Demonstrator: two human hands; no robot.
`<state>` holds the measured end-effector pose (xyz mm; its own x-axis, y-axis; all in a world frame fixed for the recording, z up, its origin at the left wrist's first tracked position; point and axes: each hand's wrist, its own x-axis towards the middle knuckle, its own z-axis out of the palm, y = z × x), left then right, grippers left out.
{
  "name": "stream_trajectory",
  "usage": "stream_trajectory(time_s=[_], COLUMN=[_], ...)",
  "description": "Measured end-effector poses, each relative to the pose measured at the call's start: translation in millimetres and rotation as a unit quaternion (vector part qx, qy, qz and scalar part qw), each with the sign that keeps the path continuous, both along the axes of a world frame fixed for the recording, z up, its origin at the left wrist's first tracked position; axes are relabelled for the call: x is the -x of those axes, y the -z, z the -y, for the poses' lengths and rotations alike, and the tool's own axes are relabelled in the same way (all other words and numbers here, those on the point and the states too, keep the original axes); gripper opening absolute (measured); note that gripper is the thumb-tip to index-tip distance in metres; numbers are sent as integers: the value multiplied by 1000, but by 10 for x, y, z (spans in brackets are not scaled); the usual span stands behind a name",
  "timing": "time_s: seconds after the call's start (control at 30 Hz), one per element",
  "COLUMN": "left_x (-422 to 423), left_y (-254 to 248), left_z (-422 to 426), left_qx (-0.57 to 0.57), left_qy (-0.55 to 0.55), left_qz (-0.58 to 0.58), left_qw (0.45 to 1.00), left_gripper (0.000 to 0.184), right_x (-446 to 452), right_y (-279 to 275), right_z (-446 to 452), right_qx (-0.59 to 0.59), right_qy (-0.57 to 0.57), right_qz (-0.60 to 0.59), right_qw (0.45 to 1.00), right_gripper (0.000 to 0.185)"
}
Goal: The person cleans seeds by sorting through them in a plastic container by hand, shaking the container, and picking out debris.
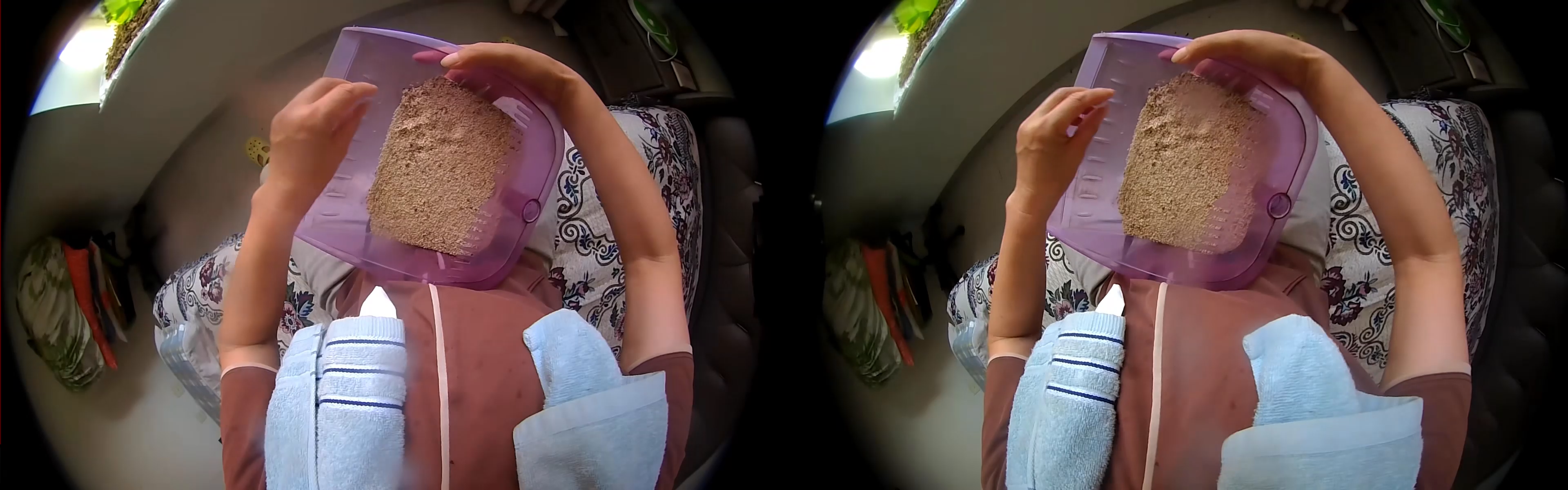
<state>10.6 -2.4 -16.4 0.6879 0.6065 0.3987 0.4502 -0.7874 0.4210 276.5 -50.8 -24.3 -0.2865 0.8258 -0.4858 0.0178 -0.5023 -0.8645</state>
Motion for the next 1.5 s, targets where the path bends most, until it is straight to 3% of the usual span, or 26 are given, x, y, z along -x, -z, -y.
stream_trajectory(time_s=[0.6,0.8,0.9,0.93,0.97,1.0,1.03,1.13,1.27,1.37,1.47,1.5], left_x=[-597,-641,-596,-554,-485,-409,-333,-151,-115,-54,-87,-100], left_y=[334,312,232,188,138,108,103,122,99,202,140,109], left_z=[-111,-89,-88,-76,-50,-28,-16,105,244,219,282,295], left_qx=[-60,-124,96,270,436,587,672,777,809,832,805,811], left_qy=[77,96,77,67,55,40,29,20,1,49,2,4], left_qz=[-66,-233,-65,5,74,140,184,236,274,292,276,288], left_qw=[993,960,990,960,895,797,716,583,520,468,526,510], left_gripper=[11,16,17,16,16,16,16,17,22,33,42,43], right_x=[-29,-95,-93,-55,-36,-39,-40,-15,-20,27,18,16], right_y=[-16,77,3,-58,-88,-78,-59,-4,75,-6,29,24], right_z=[-56,-105,-114,-78,-53,-52,-55,-71,-102,-64,-59,-56], right_qx=[-22,-3,-10,-17,-23,-16,-8,-6,-3,-2,-35,-24], right_qy=[19,-17,-20,-10,0,0,-2,2,-6,10,15,16], right_qz=[-29,-35,-27,-25,-24,-29,-34,-29,-38,-19,-19,-16], right_qw=[999,999,999,999,999,999,999,1000,999,1000,999,999], right_gripper=[43,42,42,42,42,42,42,42,42,42,43,44])
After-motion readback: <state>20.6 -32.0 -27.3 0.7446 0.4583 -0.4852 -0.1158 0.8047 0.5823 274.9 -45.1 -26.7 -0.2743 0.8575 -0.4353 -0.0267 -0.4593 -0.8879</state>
